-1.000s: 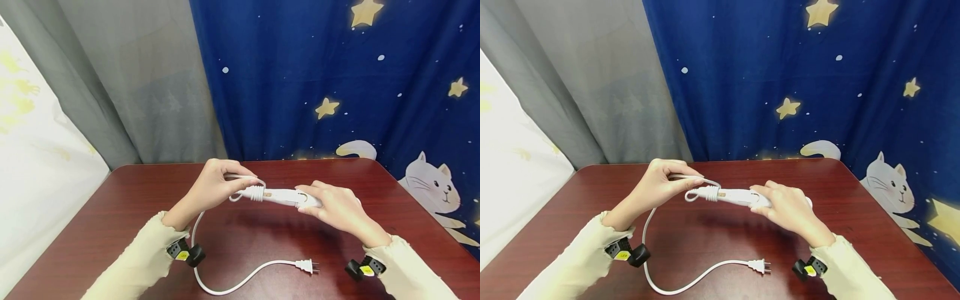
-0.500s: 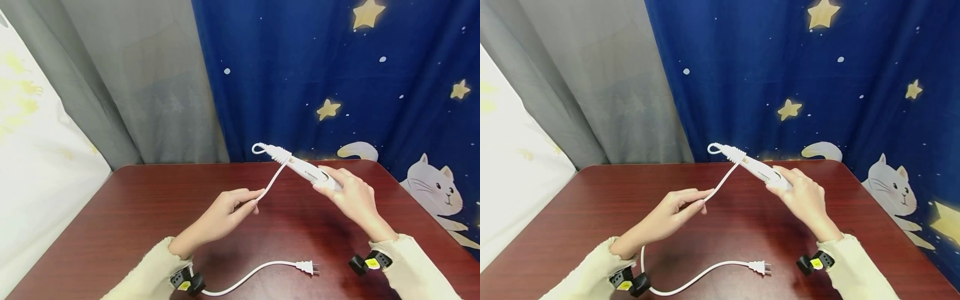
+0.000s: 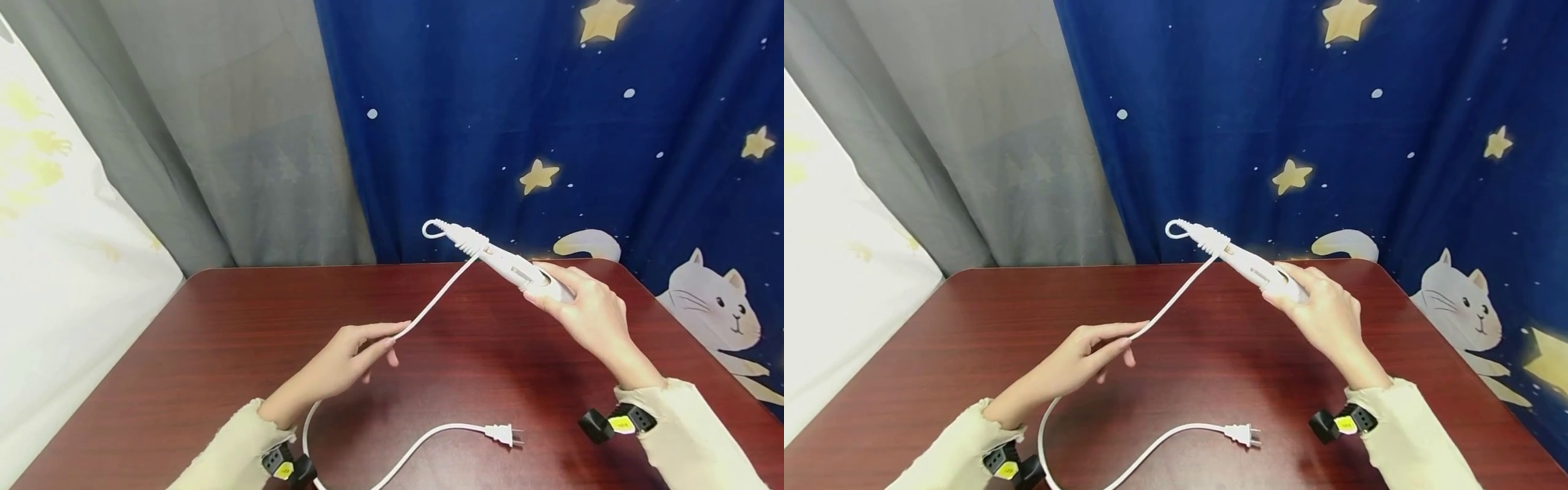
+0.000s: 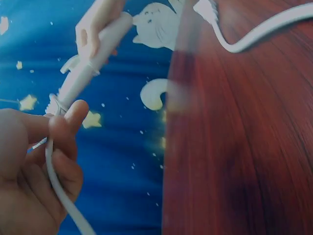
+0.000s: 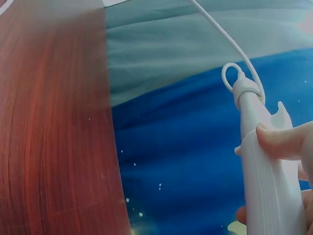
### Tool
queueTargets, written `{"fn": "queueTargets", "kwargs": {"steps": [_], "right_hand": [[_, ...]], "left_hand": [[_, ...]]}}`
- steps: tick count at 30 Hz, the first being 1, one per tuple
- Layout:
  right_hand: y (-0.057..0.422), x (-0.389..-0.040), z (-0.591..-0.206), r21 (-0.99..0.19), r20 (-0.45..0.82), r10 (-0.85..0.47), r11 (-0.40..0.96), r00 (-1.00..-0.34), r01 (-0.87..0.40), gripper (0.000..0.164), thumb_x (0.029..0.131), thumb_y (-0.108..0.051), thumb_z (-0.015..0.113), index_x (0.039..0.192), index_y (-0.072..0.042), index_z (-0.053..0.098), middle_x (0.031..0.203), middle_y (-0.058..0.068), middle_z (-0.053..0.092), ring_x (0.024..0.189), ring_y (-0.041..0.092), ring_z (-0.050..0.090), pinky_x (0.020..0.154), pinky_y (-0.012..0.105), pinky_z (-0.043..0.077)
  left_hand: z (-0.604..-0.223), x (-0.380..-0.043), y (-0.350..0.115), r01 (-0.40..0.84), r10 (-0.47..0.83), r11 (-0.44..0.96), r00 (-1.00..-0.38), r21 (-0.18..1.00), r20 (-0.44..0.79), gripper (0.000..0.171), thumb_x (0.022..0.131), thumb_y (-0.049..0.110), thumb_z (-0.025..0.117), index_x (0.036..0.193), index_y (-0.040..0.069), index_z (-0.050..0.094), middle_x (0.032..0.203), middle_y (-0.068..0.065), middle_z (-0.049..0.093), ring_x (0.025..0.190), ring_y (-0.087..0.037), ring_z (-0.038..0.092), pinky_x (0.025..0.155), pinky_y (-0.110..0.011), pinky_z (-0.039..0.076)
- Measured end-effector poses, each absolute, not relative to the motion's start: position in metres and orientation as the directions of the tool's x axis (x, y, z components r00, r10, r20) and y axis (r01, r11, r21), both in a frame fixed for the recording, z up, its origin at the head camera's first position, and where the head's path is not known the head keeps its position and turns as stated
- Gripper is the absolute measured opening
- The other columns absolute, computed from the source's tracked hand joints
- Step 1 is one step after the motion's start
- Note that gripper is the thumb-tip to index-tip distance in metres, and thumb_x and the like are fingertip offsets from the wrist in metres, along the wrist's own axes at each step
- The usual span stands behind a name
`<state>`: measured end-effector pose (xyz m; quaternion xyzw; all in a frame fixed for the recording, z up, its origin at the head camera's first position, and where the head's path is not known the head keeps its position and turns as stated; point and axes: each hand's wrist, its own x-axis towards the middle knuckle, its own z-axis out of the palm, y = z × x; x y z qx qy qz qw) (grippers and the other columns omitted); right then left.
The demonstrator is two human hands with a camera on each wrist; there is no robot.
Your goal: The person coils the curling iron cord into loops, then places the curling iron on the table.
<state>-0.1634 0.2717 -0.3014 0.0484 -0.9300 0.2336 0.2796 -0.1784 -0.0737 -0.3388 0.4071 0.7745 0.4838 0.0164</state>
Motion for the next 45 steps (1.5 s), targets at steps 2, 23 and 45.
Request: {"fn": "queueTargets", "kwargs": {"steps": [2,23,45], "right_hand": [[0.272,-0.162,-0.300,-0.400,0.542,0.024,0.887,-0.840,-0.233,0.050,0.078,-0.044,0.068,0.122,-0.021,0.060,0.111,0.009,0.060,0.088,0.027,0.052,0.064,0.050,0.034],[0.254,-0.120,-0.286,-0.279,0.713,-0.174,0.818,-0.680,-0.503,0.056,0.063,-0.025,0.083,0.116,-0.026,0.064,0.095,-0.014,0.060,0.076,-0.001,0.044,0.056,0.027,0.030],[0.243,-0.109,-0.293,-0.212,0.518,-0.591,0.611,-0.618,-0.762,0.050,0.071,-0.036,0.078,0.118,-0.030,0.062,0.097,-0.022,0.055,0.075,-0.006,0.050,0.058,0.010,0.034]], "left_hand": [[-0.343,-0.183,-0.076,0.613,0.666,0.203,-0.658,0.764,0.352,0.033,0.095,0.005,0.047,0.128,0.008,0.054,0.076,-0.005,0.064,0.044,-0.021,0.049,0.042,-0.026,0.043],[-0.373,-0.227,-0.065,0.594,0.651,0.270,-0.693,0.758,0.311,0.021,0.088,0.000,0.058,0.107,-0.002,0.066,0.070,-0.015,0.065,0.047,-0.010,0.053,0.047,-0.033,0.049],[-0.341,-0.256,-0.075,0.631,0.526,0.458,-0.760,0.626,0.381,0.008,0.079,0.022,0.073,0.081,0.015,0.075,0.072,0.010,0.067,0.063,-0.006,0.052,0.056,-0.025,0.044]]}}
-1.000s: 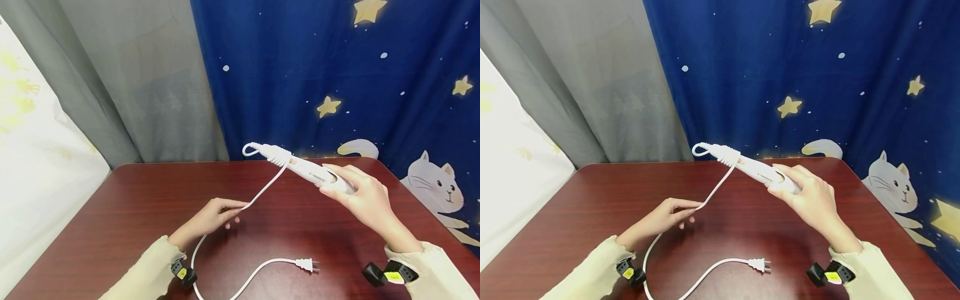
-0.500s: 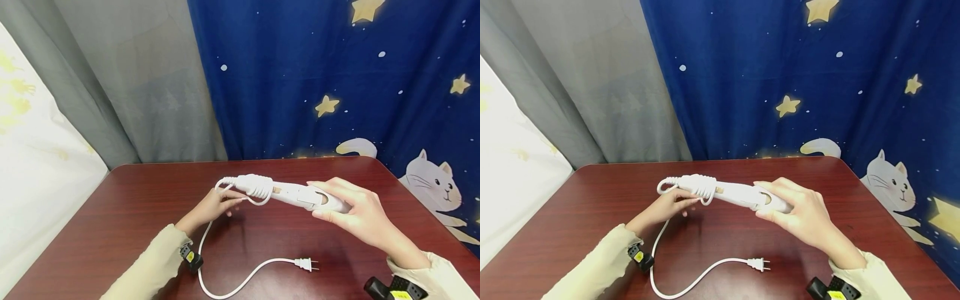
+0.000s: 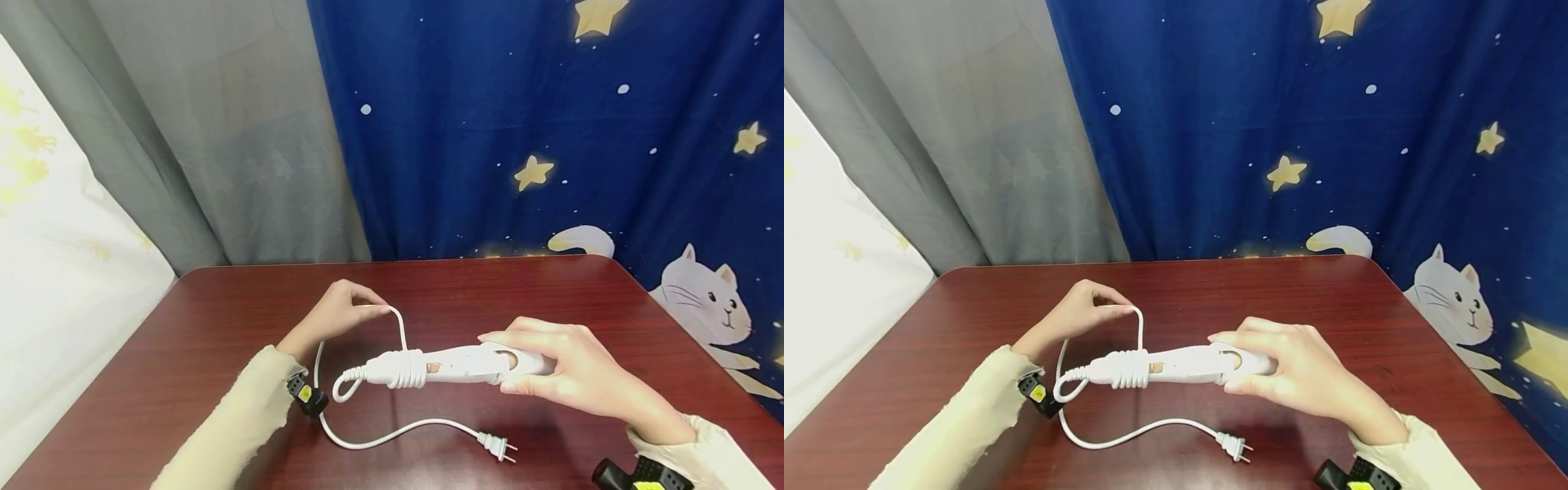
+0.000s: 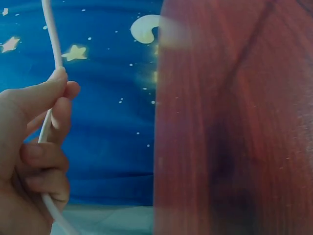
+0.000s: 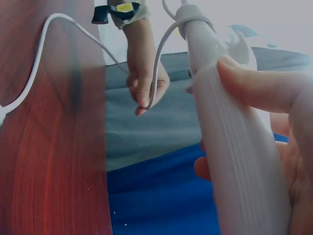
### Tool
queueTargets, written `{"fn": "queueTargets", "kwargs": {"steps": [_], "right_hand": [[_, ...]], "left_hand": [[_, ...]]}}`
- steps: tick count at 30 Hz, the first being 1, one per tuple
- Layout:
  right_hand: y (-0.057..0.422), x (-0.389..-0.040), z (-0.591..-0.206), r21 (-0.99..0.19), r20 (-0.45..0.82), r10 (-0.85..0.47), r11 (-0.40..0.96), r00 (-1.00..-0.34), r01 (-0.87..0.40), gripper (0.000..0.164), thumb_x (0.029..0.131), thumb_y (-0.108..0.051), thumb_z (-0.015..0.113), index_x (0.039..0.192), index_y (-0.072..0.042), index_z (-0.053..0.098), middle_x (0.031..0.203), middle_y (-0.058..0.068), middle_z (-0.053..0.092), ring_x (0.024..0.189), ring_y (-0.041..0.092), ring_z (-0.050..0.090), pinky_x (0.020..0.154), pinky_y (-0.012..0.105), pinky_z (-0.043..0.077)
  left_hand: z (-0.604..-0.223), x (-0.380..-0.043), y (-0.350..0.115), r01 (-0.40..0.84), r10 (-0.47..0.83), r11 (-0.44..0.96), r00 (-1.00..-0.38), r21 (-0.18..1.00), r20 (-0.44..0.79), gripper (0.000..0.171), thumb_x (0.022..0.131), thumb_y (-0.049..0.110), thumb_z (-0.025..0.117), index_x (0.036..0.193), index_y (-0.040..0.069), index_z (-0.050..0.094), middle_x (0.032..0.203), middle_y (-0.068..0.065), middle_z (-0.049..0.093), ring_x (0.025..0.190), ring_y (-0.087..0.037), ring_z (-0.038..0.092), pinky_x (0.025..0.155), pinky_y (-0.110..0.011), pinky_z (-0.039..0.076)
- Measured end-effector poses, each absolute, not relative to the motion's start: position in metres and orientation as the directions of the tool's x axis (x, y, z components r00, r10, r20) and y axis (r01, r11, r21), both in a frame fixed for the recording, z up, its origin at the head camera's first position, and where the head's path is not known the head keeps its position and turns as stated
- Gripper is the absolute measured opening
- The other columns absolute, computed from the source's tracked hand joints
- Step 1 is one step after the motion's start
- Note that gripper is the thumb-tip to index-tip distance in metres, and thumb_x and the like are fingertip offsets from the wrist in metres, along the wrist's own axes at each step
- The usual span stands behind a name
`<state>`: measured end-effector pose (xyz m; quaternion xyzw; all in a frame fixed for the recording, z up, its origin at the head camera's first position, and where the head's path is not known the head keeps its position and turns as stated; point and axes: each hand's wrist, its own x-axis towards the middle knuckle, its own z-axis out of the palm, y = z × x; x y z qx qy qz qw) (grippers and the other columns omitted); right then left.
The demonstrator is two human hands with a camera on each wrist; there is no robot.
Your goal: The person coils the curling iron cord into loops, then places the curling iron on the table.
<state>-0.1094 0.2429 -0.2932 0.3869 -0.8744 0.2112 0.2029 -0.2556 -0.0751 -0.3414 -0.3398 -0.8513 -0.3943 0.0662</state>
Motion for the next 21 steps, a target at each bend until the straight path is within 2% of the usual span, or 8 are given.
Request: {"fn": "queueTargets", "kwargs": {"steps": [5,12,21], "right_hand": [[0.239,-0.111,-0.297,-0.168,0.482,-0.630,0.615,-0.609,-0.770,0.045,0.073,-0.043,0.074,0.116,-0.035,0.061,0.094,-0.025,0.053,0.070,-0.008,0.046,0.055,0.012,0.032],[0.231,-0.115,-0.305,-0.115,0.408,-0.675,0.631,-0.615,-0.768,0.040,0.075,-0.045,0.071,0.112,-0.033,0.064,0.084,-0.023,0.049,0.062,-0.006,0.041,0.052,0.015,0.031],[0.225,-0.126,-0.318,-0.011,0.326,-0.629,0.744,-0.705,-0.668,0.041,0.071,-0.044,0.074,0.110,-0.034,0.065,0.080,-0.021,0.048,0.056,-0.003,0.041,0.046,0.020,0.031]], "left_hand": [[-0.328,-0.250,-0.074,0.613,0.491,0.482,-0.781,0.626,0.386,0.008,0.077,0.023,0.074,0.079,0.015,0.075,0.070,0.009,0.066,0.065,-0.007,0.054,0.058,-0.026,0.045],[-0.305,-0.238,-0.071,0.656,0.483,0.418,-0.747,0.629,0.458,0.005,0.077,0.021,0.075,0.080,0.016,0.074,0.072,0.010,0.066,0.067,-0.004,0.059,0.060,-0.025,0.048],[-0.283,-0.211,-0.059,0.765,0.548,0.316,-0.630,0.562,0.550,0.005,0.076,0.014,0.075,0.080,0.012,0.073,0.074,0.010,0.066,0.068,-0.002,0.060,0.063,-0.022,0.050]]}}
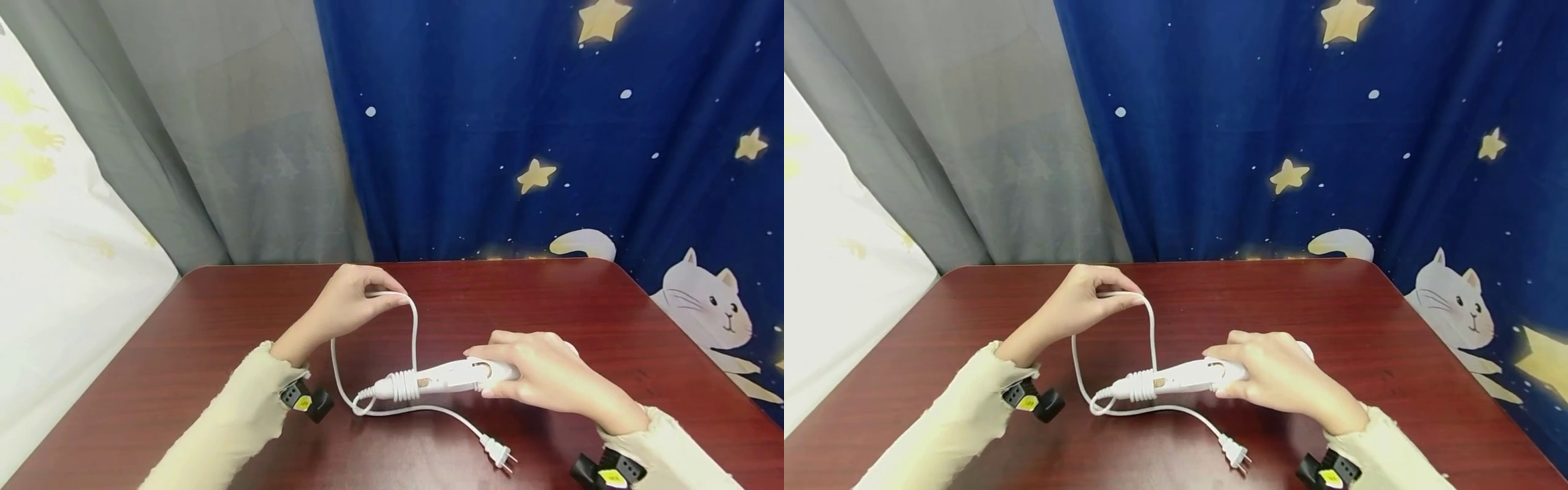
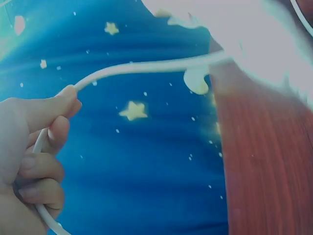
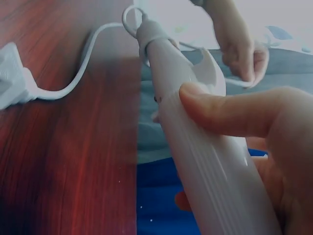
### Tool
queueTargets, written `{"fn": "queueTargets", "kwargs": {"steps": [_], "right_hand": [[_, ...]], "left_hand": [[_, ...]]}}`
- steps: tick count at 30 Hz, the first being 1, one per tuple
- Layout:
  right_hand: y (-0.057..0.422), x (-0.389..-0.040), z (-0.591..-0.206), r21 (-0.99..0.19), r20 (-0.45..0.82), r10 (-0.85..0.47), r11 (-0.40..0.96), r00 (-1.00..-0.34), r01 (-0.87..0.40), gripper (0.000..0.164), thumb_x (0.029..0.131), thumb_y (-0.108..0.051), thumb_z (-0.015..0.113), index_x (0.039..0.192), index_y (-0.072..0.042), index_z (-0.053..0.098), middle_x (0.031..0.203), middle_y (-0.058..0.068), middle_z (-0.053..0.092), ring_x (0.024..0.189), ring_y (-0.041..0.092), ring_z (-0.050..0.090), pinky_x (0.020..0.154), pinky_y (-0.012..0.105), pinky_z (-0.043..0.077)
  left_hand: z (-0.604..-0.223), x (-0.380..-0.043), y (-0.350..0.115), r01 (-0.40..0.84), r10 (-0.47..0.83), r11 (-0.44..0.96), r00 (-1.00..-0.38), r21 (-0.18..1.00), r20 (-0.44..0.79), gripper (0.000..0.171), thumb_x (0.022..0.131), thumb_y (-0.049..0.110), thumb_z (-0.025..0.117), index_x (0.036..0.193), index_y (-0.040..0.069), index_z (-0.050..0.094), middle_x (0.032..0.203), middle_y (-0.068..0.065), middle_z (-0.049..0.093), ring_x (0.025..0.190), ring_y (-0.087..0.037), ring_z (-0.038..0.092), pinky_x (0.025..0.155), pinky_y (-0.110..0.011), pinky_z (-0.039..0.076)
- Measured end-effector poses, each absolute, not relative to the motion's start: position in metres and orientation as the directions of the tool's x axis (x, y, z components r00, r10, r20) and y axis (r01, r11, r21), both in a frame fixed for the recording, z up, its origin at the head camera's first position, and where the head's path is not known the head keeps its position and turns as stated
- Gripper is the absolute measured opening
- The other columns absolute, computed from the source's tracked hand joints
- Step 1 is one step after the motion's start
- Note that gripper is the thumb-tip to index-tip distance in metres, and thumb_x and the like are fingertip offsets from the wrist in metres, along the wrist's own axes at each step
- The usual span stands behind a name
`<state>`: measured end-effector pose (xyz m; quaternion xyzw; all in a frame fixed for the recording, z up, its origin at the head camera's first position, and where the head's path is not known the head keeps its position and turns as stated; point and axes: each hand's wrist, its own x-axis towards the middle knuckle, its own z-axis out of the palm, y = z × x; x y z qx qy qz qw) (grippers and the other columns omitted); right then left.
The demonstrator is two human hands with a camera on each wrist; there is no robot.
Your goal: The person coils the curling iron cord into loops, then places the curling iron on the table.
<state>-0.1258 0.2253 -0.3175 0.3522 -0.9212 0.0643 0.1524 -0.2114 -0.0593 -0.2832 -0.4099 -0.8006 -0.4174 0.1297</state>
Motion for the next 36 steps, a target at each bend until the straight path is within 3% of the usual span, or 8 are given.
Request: {"fn": "queueTargets", "kwargs": {"steps": [9,18,25,28,32,36], "right_hand": [[0.224,-0.134,-0.324,0.015,0.341,-0.547,0.817,-0.765,-0.577,0.044,0.070,-0.046,0.074,0.110,-0.031,0.065,0.078,-0.017,0.049,0.057,0.000,0.044,0.045,0.023,0.033],[0.227,-0.142,-0.326,-0.020,0.444,-0.405,0.887,-0.799,-0.460,0.045,0.070,-0.046,0.074,0.110,-0.027,0.066,0.079,-0.013,0.052,0.058,0.004,0.045,0.044,0.027,0.033],[0.230,-0.144,-0.322,-0.098,0.501,-0.265,0.928,-0.824,-0.358,0.045,0.073,-0.048,0.071,0.114,-0.029,0.064,0.083,-0.012,0.055,0.060,0.010,0.050,0.045,0.032,0.034],[0.233,-0.144,-0.320,-0.129,0.539,-0.225,0.930,-0.812,-0.343,0.047,0.073,-0.046,0.072,0.115,-0.027,0.063,0.086,-0.009,0.058,0.060,0.012,0.051,0.046,0.033,0.035],[0.239,-0.145,-0.316,-0.172,0.576,-0.164,0.934,-0.801,-0.314,0.050,0.072,-0.044,0.074,0.117,-0.025,0.062,0.091,-0.004,0.061,0.063,0.015,0.051,0.047,0.033,0.034],[0.244,-0.144,-0.311,-0.204,0.603,-0.120,0.933,-0.789,-0.297,0.051,0.072,-0.042,0.074,0.118,-0.024,0.061,0.093,-0.001,0.062,0.066,0.016,0.051,0.049,0.033,0.033]], "left_hand": [[-0.276,-0.186,-0.051,0.834,0.593,0.261,-0.536,0.486,0.601,0.004,0.075,0.013,0.076,0.078,0.013,0.073,0.071,0.013,0.065,0.058,-0.001,0.051,0.051,-0.020,0.042],[-0.283,-0.164,-0.048,0.795,0.549,0.250,-0.587,0.553,0.595,0.005,0.073,0.012,0.076,0.077,0.012,0.073,0.059,0.014,0.057,0.048,-0.002,0.042,0.043,-0.020,0.035],[-0.294,-0.157,-0.048,0.822,0.562,0.209,-0.544,0.530,0.623,0.007,0.074,0.011,0.076,0.081,0.011,0.073,0.067,0.012,0.062,0.052,0.001,0.043,0.045,-0.018,0.037],[-0.299,-0.156,-0.050,0.837,0.585,0.207,-0.521,0.506,0.622,0.011,0.077,0.011,0.074,0.088,0.010,0.074,0.067,0.012,0.062,0.054,0.002,0.044,0.048,-0.018,0.039],[-0.305,-0.155,-0.058,0.859,0.677,0.230,-0.479,0.457,0.559,0.025,0.086,0.011,0.064,0.110,0.008,0.067,0.073,0.010,0.061,0.064,0.002,0.049,0.058,-0.017,0.043],[-0.311,-0.154,-0.068,0.817,0.722,0.240,-0.511,0.524,0.467,0.034,0.092,0.008,0.054,0.127,0.007,0.056,0.083,0.006,0.062,0.060,0.002,0.051,0.058,-0.016,0.045]]}}
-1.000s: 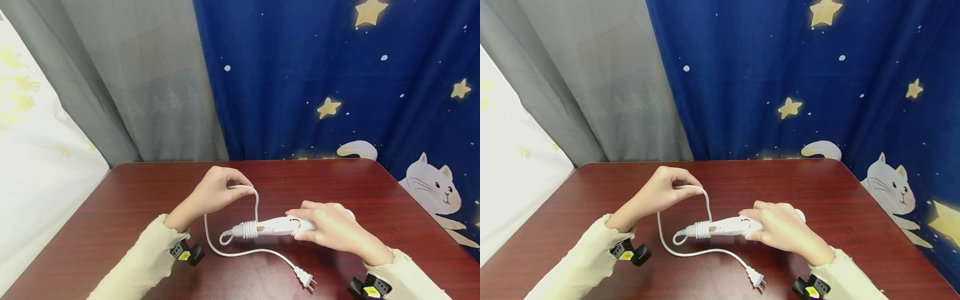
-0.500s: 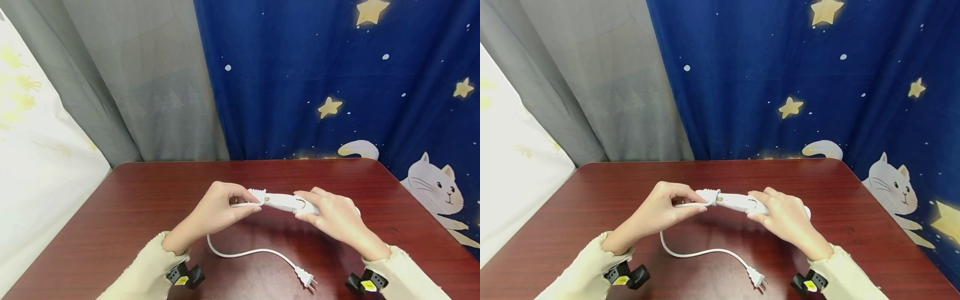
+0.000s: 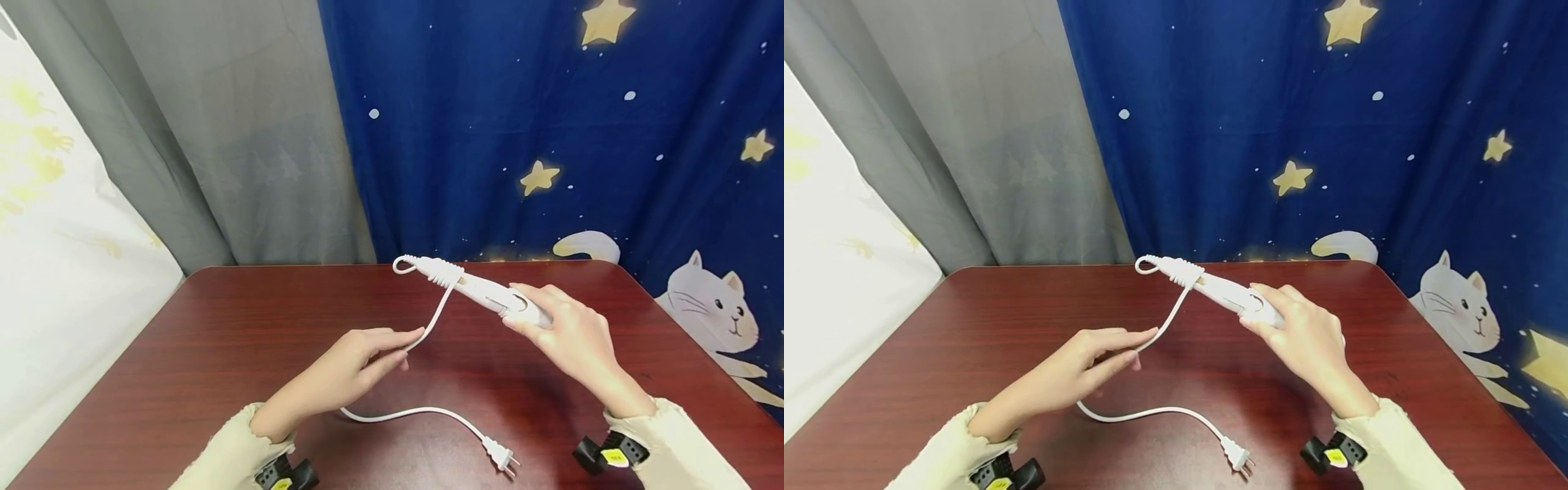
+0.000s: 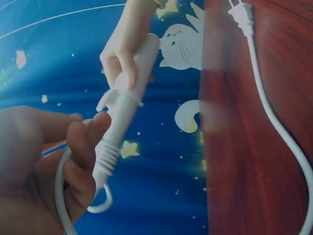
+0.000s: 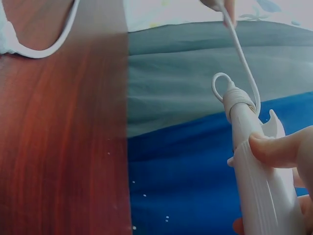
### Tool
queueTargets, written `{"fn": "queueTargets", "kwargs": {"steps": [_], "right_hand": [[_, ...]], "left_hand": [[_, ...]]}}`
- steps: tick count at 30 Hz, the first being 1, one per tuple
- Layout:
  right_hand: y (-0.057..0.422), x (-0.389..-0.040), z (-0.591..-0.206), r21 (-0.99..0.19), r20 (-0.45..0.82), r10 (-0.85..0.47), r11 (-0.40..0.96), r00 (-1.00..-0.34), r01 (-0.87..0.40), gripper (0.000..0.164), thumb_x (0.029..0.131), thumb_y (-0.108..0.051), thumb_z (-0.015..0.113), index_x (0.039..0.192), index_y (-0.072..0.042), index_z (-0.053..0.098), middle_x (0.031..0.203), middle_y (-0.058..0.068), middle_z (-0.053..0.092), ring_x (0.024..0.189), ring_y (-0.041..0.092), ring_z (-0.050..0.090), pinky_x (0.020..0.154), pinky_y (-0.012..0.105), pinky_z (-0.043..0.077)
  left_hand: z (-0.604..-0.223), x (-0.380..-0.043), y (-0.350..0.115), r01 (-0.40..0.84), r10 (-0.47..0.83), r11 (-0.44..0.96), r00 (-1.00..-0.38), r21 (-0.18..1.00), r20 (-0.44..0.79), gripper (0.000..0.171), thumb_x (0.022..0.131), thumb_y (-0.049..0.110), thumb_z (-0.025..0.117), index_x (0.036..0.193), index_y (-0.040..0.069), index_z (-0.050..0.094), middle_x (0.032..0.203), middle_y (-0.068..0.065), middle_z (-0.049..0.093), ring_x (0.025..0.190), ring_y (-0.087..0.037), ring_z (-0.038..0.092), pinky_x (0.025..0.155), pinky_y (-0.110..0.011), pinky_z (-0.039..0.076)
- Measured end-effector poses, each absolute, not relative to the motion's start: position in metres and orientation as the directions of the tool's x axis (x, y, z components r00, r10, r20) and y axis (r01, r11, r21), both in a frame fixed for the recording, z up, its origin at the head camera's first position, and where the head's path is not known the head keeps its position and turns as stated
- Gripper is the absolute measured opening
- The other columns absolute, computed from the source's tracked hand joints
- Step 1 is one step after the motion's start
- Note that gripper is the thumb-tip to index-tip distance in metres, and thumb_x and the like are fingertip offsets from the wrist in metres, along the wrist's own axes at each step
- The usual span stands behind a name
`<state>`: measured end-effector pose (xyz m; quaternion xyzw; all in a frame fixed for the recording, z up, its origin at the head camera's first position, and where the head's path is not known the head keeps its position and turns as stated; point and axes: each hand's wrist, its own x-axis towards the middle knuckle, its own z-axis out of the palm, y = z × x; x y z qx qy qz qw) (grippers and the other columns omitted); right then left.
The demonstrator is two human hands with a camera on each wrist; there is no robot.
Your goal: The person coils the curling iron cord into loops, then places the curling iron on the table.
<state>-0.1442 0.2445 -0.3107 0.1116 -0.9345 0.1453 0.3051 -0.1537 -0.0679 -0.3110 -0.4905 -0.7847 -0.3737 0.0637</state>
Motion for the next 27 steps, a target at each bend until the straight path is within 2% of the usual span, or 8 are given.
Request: {"fn": "queueTargets", "kwargs": {"steps": [4,9,14,18,21,27], "right_hand": [[0.251,-0.143,-0.305,-0.213,0.647,-0.097,0.929,-0.756,-0.301,0.051,0.072,-0.040,0.075,0.118,-0.023,0.062,0.092,-0.001,0.061,0.066,0.016,0.051,0.049,0.034,0.033],[0.256,-0.140,-0.297,-0.235,0.691,-0.060,0.924,-0.721,-0.302,0.050,0.070,-0.036,0.077,0.117,-0.023,0.063,0.091,-0.001,0.061,0.066,0.017,0.051,0.049,0.038,0.033],[0.255,-0.132,-0.294,-0.277,0.692,-0.044,0.906,-0.720,-0.322,0.049,0.072,-0.036,0.076,0.118,-0.025,0.062,0.095,-0.002,0.062,0.070,0.016,0.051,0.052,0.039,0.033],[0.253,-0.124,-0.291,-0.297,0.692,-0.058,0.886,-0.719,-0.357,0.051,0.070,-0.035,0.078,0.119,-0.028,0.062,0.096,-0.006,0.062,0.072,0.011,0.048,0.053,0.038,0.032],[0.250,-0.118,-0.289,-0.299,0.696,-0.081,0.871,-0.714,-0.390,0.054,0.068,-0.033,0.080,0.119,-0.030,0.062,0.095,-0.010,0.061,0.072,0.006,0.045,0.054,0.035,0.031],[0.245,-0.106,-0.284,-0.282,0.692,-0.138,0.852,-0.709,-0.441,0.055,0.067,-0.030,0.081,0.118,-0.031,0.062,0.095,-0.016,0.059,0.073,0.000,0.043,0.053,0.031,0.031]], "left_hand": [[-0.316,-0.153,-0.074,0.740,0.727,0.247,-0.568,0.626,0.385,0.038,0.095,0.006,0.048,0.133,0.011,0.050,0.083,0.002,0.061,0.048,0.001,0.044,0.048,-0.018,0.044],[-0.320,-0.154,-0.078,0.650,0.743,0.265,-0.608,0.712,0.279,0.043,0.096,0.005,0.046,0.137,0.017,0.045,0.080,0.005,0.060,0.049,-0.003,0.043,0.047,-0.022,0.044],[-0.324,-0.163,-0.078,0.601,0.811,0.250,-0.558,0.760,0.175,0.051,0.094,-0.005,0.042,0.140,0.016,0.040,0.085,0.002,0.060,0.052,-0.005,0.049,0.053,-0.029,0.049],[-0.326,-0.173,-0.074,0.597,0.837,0.249,-0.529,0.763,0.141,0.052,0.092,-0.007,0.043,0.139,0.016,0.042,0.085,0.003,0.062,0.054,-0.013,0.053,0.056,-0.031,0.050],[-0.330,-0.182,-0.071,0.577,0.836,0.248,-0.533,0.778,0.128,0.050,0.091,-0.009,0.045,0.135,0.012,0.046,0.085,0.000,0.065,0.053,-0.022,0.056,0.055,-0.035,0.050],[-0.340,-0.202,-0.068,0.509,0.826,0.226,-0.553,0.831,0.114,0.038,0.089,-0.009,0.049,0.125,0.000,0.055,0.086,-0.015,0.067,0.054,-0.038,0.057,0.055,-0.042,0.050]]}}
